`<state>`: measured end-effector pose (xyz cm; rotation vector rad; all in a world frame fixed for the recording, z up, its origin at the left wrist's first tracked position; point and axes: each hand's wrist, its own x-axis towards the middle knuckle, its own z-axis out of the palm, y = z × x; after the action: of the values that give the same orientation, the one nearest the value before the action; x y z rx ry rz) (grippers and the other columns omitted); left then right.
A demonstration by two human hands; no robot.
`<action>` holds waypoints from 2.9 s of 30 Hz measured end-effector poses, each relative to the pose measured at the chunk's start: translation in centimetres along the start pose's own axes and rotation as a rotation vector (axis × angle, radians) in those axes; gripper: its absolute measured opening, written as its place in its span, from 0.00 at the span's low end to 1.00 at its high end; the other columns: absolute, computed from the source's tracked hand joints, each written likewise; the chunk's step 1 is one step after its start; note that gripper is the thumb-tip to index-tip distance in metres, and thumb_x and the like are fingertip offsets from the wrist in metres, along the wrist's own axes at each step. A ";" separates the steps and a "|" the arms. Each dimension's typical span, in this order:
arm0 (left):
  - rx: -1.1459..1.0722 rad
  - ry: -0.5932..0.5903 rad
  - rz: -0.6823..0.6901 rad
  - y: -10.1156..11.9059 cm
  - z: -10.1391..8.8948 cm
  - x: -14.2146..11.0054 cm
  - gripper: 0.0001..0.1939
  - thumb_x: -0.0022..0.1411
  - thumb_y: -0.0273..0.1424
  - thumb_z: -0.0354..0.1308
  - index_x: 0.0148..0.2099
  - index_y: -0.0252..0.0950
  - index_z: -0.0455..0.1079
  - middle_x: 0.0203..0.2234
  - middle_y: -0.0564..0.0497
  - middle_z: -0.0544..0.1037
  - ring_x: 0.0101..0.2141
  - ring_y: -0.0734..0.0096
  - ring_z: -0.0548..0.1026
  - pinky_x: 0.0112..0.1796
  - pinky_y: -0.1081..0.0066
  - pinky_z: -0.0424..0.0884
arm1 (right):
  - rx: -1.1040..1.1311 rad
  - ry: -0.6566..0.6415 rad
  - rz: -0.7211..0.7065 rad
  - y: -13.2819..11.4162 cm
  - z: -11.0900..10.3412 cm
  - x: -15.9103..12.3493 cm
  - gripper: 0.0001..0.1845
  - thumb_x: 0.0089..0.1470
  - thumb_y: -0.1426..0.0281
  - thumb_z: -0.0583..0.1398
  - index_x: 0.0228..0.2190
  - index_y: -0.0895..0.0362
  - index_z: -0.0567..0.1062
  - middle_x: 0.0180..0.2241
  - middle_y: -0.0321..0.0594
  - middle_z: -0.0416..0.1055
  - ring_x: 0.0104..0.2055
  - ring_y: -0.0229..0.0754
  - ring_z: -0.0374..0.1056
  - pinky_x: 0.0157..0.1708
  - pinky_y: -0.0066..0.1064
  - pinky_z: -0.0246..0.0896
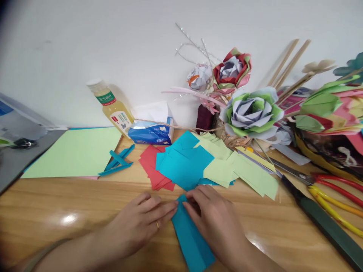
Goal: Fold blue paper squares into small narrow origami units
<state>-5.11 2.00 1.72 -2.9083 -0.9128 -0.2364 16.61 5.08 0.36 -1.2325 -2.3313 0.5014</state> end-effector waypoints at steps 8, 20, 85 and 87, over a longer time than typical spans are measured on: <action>0.066 0.032 0.007 0.1 0.1 -0.1 0.16 0.69 0.27 0.41 0.53 0.30 0.66 0.53 0.52 0.69 0.39 0.67 0.65 0.40 0.67 0.59 | -0.014 0.048 -0.197 0.4 0.4 -0.1 0.07 0.59 0.73 0.51 0.35 0.55 0.69 0.30 0.39 0.69 0.33 0.42 0.66 0.29 0.33 0.63; 0.121 0.042 0.013 0.3 0.9 0.0 0.17 0.70 0.27 0.40 0.52 0.29 0.67 0.52 0.50 0.69 0.41 0.68 0.66 0.41 0.67 0.60 | -0.006 0.056 -0.108 0.8 1.2 0.1 0.05 0.59 0.70 0.53 0.34 0.55 0.69 0.27 0.37 0.68 0.29 0.41 0.67 0.25 0.31 0.62; 0.090 0.052 0.028 0.7 1.1 -0.1 0.16 0.68 0.29 0.44 0.54 0.30 0.65 0.44 0.48 0.71 0.50 0.64 0.62 0.58 0.60 0.47 | -0.292 0.079 -0.595 0.1 -1.1 -0.4 0.23 0.63 0.77 0.41 0.34 0.64 0.74 0.29 0.46 0.73 0.33 0.42 0.69 0.33 0.33 0.68; 0.092 0.038 0.031 0.7 0.9 0.1 0.17 0.68 0.29 0.44 0.55 0.29 0.64 0.42 0.48 0.71 0.49 0.63 0.62 0.57 0.60 0.49 | -0.289 0.071 -0.591 0.1 -1.1 -0.3 0.23 0.63 0.77 0.41 0.34 0.63 0.74 0.29 0.45 0.73 0.33 0.41 0.68 0.32 0.33 0.68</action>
<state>-4.55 1.63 0.83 -2.8211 -0.8486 -0.2395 17.45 5.05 1.13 -0.5931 -2.6033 -0.0807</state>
